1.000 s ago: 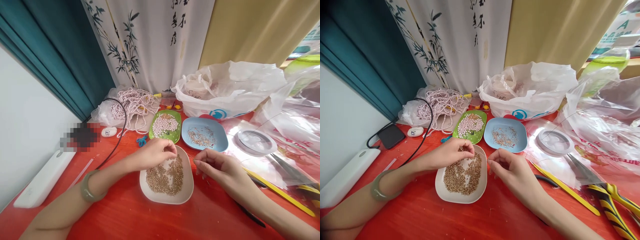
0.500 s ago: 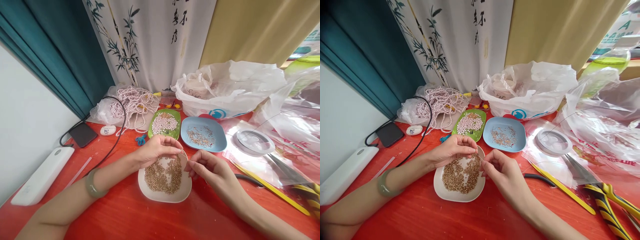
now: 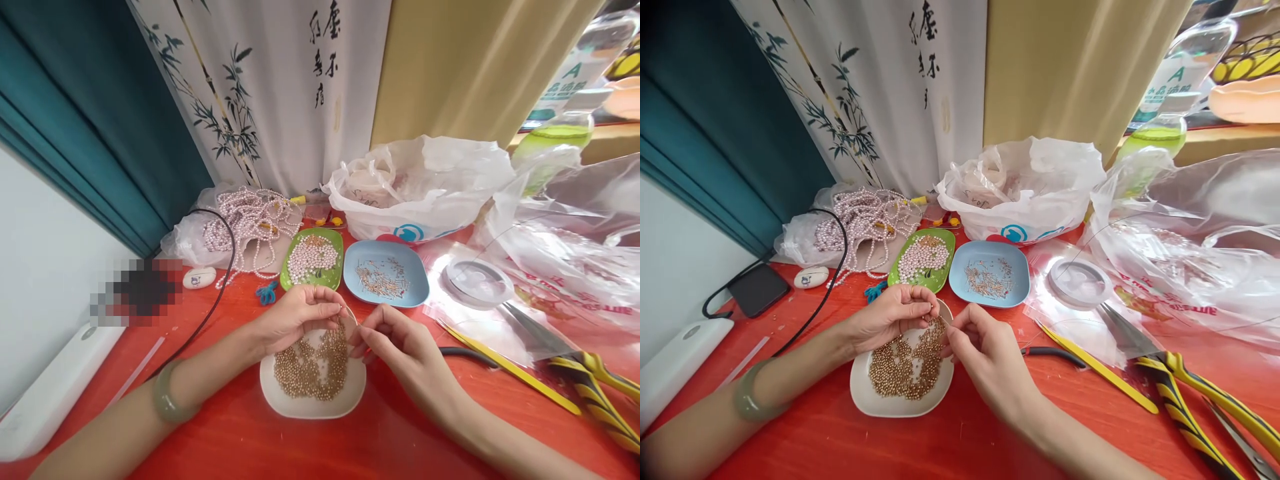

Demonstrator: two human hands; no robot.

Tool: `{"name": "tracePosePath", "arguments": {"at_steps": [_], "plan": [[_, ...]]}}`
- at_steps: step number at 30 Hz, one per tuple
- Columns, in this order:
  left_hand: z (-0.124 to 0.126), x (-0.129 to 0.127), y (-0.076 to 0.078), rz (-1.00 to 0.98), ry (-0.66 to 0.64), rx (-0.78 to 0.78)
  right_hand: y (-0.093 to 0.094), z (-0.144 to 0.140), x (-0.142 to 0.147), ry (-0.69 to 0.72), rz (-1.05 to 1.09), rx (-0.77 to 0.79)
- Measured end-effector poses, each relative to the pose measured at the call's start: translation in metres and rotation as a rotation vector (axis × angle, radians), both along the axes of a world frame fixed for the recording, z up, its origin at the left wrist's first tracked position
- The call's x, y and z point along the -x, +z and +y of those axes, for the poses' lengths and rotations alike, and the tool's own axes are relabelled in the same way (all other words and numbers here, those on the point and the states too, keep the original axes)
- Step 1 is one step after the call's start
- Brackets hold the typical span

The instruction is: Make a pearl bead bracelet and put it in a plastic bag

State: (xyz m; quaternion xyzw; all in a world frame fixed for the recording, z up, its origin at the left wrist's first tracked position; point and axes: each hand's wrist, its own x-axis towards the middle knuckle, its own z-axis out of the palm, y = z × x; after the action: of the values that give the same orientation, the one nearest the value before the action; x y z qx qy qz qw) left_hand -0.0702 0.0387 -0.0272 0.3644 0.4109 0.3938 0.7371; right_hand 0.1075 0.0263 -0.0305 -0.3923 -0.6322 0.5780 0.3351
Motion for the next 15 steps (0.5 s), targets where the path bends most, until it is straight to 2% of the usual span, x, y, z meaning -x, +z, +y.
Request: {"name": "tracePosePath", "arguments": {"at_steps": [8, 15], "plan": [[0.0002, -0.001, -0.0019, -0.026, 0.0, 0.023, 0.0009, -0.0003, 0.0016, -0.017, 0.039, 0.019], [0.0017, -0.0011, -0.0061, -0.035, 0.012, 0.04, -0.0021, -0.0007, 0.002, -0.024, 0.033, -0.026]]}}
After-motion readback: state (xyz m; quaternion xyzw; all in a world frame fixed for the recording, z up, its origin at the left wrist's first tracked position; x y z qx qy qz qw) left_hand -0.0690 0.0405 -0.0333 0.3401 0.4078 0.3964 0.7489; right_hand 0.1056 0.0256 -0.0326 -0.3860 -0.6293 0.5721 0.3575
